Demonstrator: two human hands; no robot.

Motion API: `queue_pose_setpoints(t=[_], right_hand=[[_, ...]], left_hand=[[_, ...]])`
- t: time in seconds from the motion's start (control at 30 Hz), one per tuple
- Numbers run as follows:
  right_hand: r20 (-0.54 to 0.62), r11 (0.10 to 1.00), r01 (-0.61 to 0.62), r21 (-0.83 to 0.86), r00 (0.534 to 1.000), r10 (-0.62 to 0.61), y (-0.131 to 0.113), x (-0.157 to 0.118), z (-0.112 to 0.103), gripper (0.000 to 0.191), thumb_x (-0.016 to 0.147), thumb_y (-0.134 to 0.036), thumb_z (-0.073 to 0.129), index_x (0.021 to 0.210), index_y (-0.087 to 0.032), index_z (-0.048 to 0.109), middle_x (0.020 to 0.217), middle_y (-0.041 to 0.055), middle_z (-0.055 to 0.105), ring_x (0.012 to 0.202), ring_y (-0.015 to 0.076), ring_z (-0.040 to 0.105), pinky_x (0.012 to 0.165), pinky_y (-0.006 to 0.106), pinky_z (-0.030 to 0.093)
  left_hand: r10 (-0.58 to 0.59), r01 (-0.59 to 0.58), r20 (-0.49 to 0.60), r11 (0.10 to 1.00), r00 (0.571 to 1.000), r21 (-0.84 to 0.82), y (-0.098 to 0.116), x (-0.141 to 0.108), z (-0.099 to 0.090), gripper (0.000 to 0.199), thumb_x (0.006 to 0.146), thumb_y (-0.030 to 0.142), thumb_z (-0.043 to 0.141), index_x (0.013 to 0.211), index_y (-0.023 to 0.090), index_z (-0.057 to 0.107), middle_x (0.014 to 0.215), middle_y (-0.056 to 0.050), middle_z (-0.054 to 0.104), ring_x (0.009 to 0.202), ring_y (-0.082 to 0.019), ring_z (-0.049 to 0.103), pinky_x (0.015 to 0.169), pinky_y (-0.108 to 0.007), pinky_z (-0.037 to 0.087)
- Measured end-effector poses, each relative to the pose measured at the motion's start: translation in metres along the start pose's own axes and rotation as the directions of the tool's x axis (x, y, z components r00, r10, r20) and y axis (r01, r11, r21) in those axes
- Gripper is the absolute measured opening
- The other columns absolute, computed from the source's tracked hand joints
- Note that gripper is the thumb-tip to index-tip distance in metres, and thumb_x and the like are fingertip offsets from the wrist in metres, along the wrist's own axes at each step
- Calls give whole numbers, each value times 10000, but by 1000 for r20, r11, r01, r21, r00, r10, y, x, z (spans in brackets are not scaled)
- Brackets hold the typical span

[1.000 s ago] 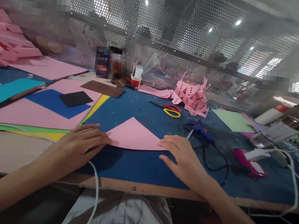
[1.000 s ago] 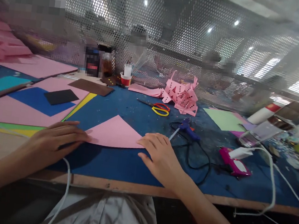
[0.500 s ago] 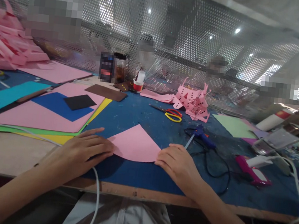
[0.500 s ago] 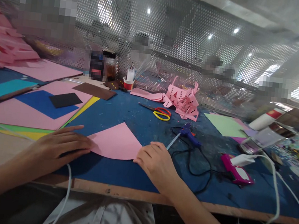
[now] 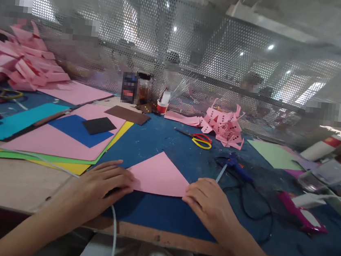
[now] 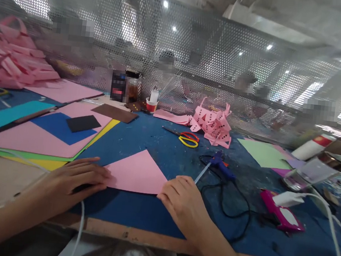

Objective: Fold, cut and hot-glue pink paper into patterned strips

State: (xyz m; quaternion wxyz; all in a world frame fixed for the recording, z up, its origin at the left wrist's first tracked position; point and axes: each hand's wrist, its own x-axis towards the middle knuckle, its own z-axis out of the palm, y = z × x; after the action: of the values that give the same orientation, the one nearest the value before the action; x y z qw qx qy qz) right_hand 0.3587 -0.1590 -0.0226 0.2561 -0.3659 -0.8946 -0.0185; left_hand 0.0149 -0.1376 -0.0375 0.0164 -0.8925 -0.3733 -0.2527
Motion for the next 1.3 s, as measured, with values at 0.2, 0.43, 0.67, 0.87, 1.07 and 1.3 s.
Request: queue_pose_setpoints(t=[0.2,0.43,0.67,0.87,1.07,1.3], right_hand=[[7,1000,-19,5,1000,19,-2,2,1,67,981,-168,572,941,-200,615,921,23,688,880,187,610,926,393,412],[62,999,-34,6,998,34,-8,6,-3,47,969,-164,584,963,-198,616,953,32,679,910,198,599,904,393,405],[128,999,-50,13,991,48,-16,22,6,74,985,-236,590,932,-201,628,942,33,680,906,203,604,829,365,393],[130,997,-70,41,989,64,-18,25,11,149,961,-350,642,956,-202,634,986,42,676,932,213,588,836,364,385],[131,997,-69,44,989,63,-19,25,12,89,989,-260,596,937,-202,640,955,37,679,913,200,587,817,352,375],[136,993,-115,3,984,113,-26,29,12,83,972,-214,594,906,-185,635,942,46,672,906,203,577,803,349,378]], left_hand=[[-15,14,-40,1000,999,-20,6,4,3,147,970,356,587,946,269,704,1080,22,758,1023,-179,699,1113,-425,441],[-79,78,-48,997,996,-25,12,6,5,160,969,329,572,910,243,693,1045,-4,757,1019,-198,687,1103,-450,436],[-168,168,12,981,986,-99,18,12,-2,229,984,370,523,897,225,676,1006,-28,731,977,-209,661,887,-360,516],[-152,149,-12,980,988,-130,15,11,1,219,974,386,547,884,230,670,1005,-20,734,1009,-217,654,935,-363,480],[-144,140,-24,984,989,-114,15,11,1,245,980,414,534,907,232,680,1000,-17,741,998,-217,656,920,-372,480],[-147,145,-15,984,989,-106,13,11,4,238,979,414,530,914,238,676,1004,-25,737,998,-218,652,981,-397,464]])
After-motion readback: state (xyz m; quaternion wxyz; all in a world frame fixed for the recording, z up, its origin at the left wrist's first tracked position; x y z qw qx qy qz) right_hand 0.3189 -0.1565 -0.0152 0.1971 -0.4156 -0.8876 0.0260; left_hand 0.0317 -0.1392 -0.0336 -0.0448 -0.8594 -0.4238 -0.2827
